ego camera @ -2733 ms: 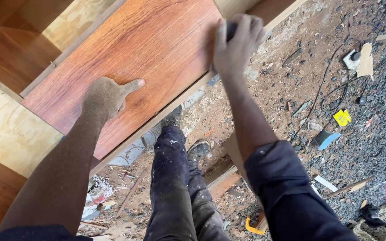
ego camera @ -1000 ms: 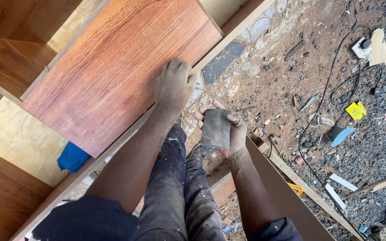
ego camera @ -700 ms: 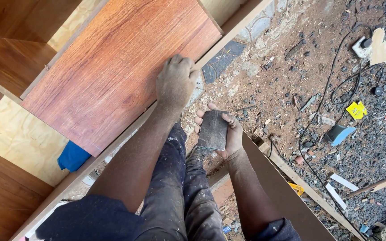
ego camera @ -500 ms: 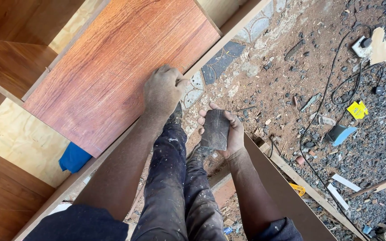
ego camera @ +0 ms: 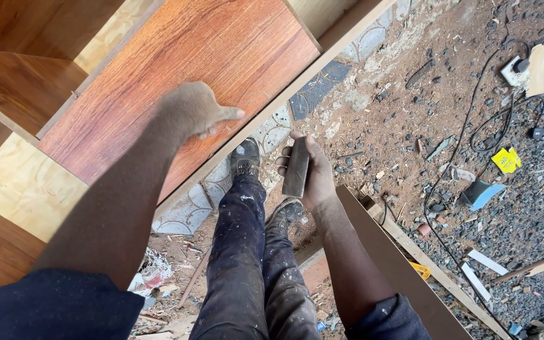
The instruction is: The person is using a sanding block to smooth the edges and surface of a wooden panel within a cabinet frame.
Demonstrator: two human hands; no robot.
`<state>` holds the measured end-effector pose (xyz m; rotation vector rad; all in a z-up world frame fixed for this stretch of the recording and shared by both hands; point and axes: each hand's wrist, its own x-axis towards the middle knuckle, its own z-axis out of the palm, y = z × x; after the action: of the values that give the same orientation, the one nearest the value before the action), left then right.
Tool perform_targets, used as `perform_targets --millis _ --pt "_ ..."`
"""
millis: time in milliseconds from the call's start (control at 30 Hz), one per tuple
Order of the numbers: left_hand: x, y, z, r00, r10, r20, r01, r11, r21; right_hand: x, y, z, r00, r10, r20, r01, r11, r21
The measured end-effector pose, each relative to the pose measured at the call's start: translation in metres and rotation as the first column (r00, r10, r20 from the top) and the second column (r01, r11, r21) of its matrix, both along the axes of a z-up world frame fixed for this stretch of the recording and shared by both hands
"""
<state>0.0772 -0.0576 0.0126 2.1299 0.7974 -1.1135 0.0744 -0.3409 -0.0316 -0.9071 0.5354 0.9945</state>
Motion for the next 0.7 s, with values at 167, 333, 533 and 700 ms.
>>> perform_targets --millis 167,333,533,700 --pt "0.005 0.02 -0.008 0.997 -0.042 -0.06 0.041 0.999 -0.031 0.017 0.03 0.024 0.986 0.06 0.154 -0.027 0.977 -0.212" --pt "0.0 0.025 -0.028 0.993 0.119 -0.006 -0.119 0.99 -0.073 0.034 0.045 0.017 0.964 0.073 0.257 0.023 0.936 -0.351" --pt "-0.001 0.024 -0.047 0.982 0.187 -0.013 -0.188 0.981 -0.052 0.057 0.081 0.053 0.913 0.219 0.344 0.013 0.827 -0.561" --pt "0.006 0.023 -0.026 0.974 0.22 -0.057 -0.223 0.974 -0.035 0.101 0.106 0.069 0.848 0.145 0.509 0.265 0.717 -0.645"
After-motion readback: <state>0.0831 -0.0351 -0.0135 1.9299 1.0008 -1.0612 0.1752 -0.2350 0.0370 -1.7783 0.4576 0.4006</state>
